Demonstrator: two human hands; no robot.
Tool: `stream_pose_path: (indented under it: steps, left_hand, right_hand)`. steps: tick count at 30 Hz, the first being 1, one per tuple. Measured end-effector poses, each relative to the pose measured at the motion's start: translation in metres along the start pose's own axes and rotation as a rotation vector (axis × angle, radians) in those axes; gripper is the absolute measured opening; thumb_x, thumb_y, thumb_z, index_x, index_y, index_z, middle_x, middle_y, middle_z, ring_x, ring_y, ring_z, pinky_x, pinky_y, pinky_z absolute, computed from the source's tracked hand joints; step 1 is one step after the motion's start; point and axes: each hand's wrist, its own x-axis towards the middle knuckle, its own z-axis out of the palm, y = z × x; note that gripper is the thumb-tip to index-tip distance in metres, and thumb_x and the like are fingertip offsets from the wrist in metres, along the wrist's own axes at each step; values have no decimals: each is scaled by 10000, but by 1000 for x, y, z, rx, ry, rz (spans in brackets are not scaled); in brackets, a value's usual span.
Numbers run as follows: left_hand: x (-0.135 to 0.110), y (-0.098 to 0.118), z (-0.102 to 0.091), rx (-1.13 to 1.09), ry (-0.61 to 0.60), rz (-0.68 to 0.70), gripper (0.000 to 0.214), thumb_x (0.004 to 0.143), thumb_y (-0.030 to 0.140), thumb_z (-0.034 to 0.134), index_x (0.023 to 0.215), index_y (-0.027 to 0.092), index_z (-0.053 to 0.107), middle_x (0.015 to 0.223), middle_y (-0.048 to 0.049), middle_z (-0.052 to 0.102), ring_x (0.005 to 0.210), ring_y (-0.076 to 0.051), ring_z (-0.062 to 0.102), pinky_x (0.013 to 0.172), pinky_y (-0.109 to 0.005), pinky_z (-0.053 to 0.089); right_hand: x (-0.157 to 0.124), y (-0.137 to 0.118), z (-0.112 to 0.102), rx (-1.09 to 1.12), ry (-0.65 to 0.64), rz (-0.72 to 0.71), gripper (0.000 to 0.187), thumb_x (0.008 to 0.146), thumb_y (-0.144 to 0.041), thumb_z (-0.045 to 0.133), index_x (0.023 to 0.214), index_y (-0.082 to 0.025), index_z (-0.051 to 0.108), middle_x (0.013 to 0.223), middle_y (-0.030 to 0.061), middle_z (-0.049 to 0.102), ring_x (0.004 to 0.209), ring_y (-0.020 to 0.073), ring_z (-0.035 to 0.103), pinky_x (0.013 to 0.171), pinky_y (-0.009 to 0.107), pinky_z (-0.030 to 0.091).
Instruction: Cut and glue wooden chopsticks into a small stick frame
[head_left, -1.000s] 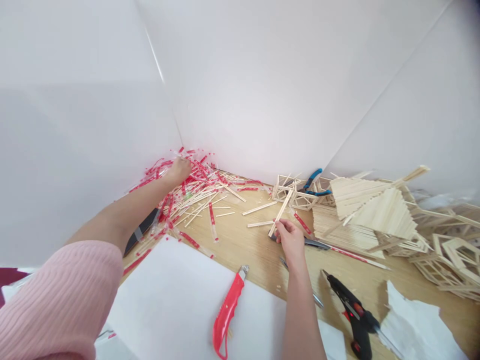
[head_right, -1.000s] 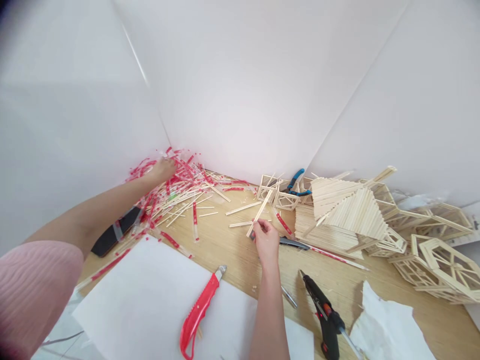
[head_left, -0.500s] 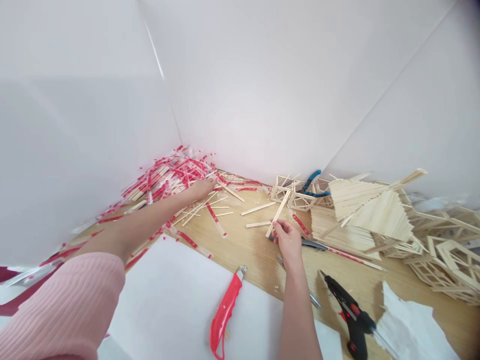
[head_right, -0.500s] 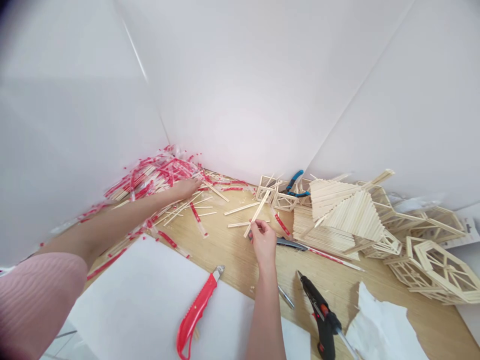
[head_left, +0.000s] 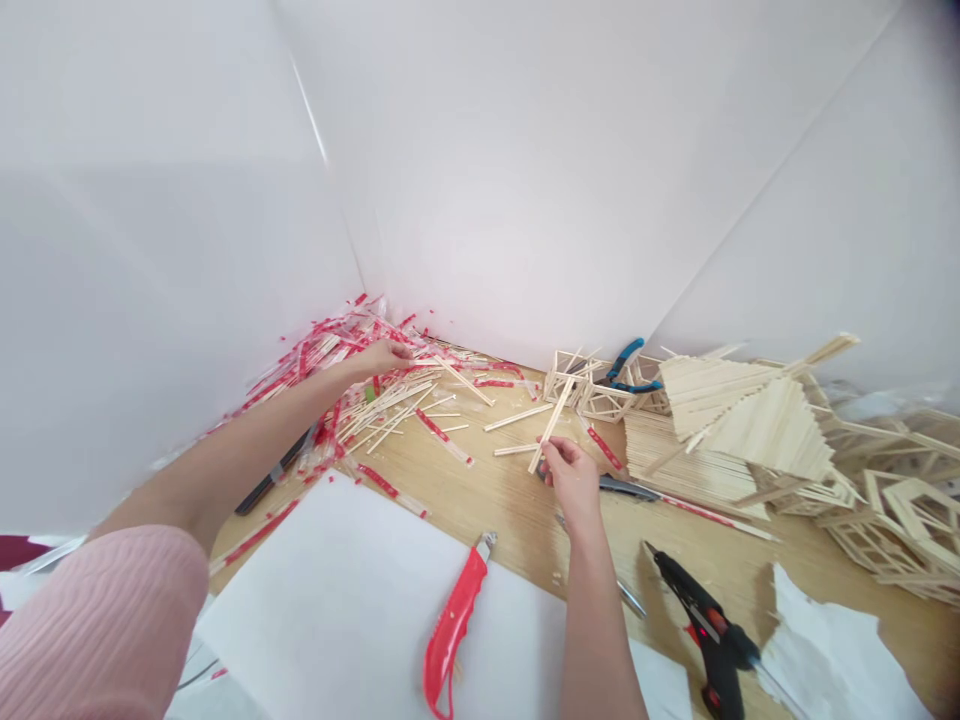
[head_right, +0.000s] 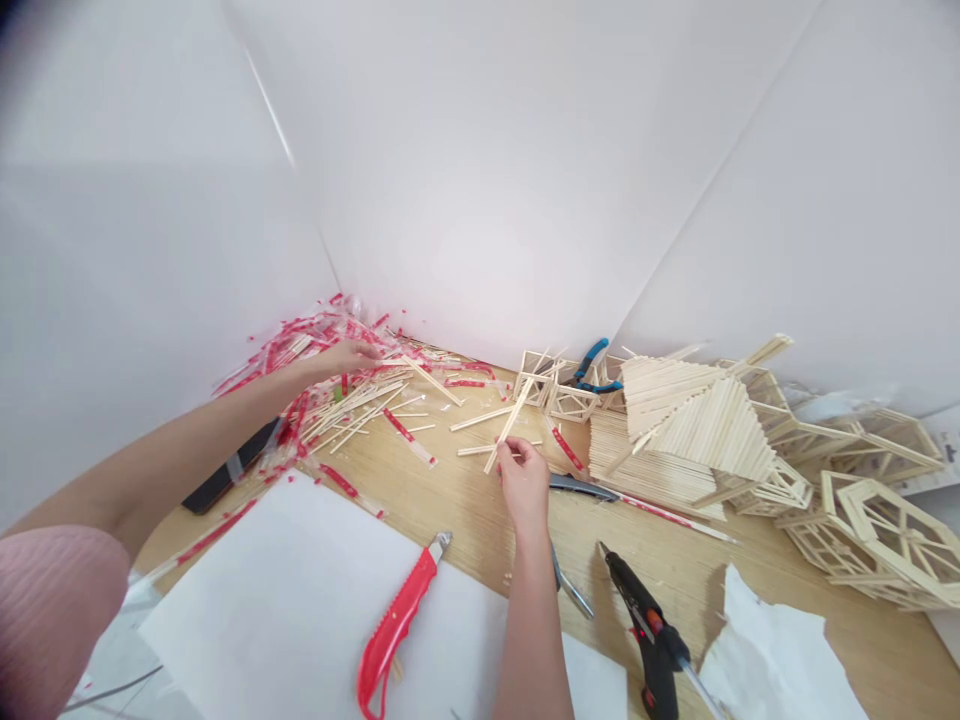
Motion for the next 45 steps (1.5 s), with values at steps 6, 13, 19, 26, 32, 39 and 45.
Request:
stream_pose_path:
  steps: [6,13,19,26,32,39,45]
  left_hand:
    - [-30,3,-26,-972,-105,-253,244,697,233,677,893,162,552,889,-65,662,896,-207,648,809,-333,529]
    - [-75,36,-38,-1116,-62,-95,265,768,102,588,1012,171,509,1085,-83,604,1041,-249,597,927,-405,486]
    - [-104,66,-39,-1154,-133,112,333,766,145,614,1074,196,498,1228,-89,545,1107,-262,552,965,-403,458]
    - [-120,84,-36,-1289,-170,44,276,797,99,543,1065,168,547,1076,-90,644,1043,-224,597,932,-325,484]
    - [-126,90,-32,-1470,-236,-30,304,783,18,507,1074,91,557,958,-130,680,849,-160,669,776,-205,542]
    - [-130,91,-30,-1567,-264,-67,310,779,-7,495,1070,63,572,899,-122,687,841,-162,671,774,-183,538]
    - [-137,96,-12,-1492,-253,-44,305,773,55,577,1076,91,580,937,-125,690,858,-172,669,758,-203,544]
  right_hand:
    - [-3,0,5,-24,-37,-7,357,665,-437,611,848,-134,664,574,-8,550,451,100,444,401,213,330]
    - [-3,3,8,-48,-41,-12,352,666,-432,617,847,-134,667,545,-16,538,428,96,434,389,217,324]
    - [-4,3,9,-47,-54,-1,339,673,-423,620,848,-135,657,518,-29,511,411,89,413,384,209,306]
    - [-5,3,10,-36,-63,3,333,674,-415,613,847,-133,655,543,-23,524,430,95,429,388,213,320]
    - [-4,3,9,-35,-67,-7,358,662,-414,616,861,-120,665,583,-4,552,442,93,431,390,213,334]
    - [-6,-2,10,-12,-63,-3,355,643,-414,634,833,-117,677,574,8,553,459,99,439,384,211,330]
    - [-19,-19,13,184,-237,53,344,634,-398,683,860,-139,700,653,22,571,536,90,456,423,186,335]
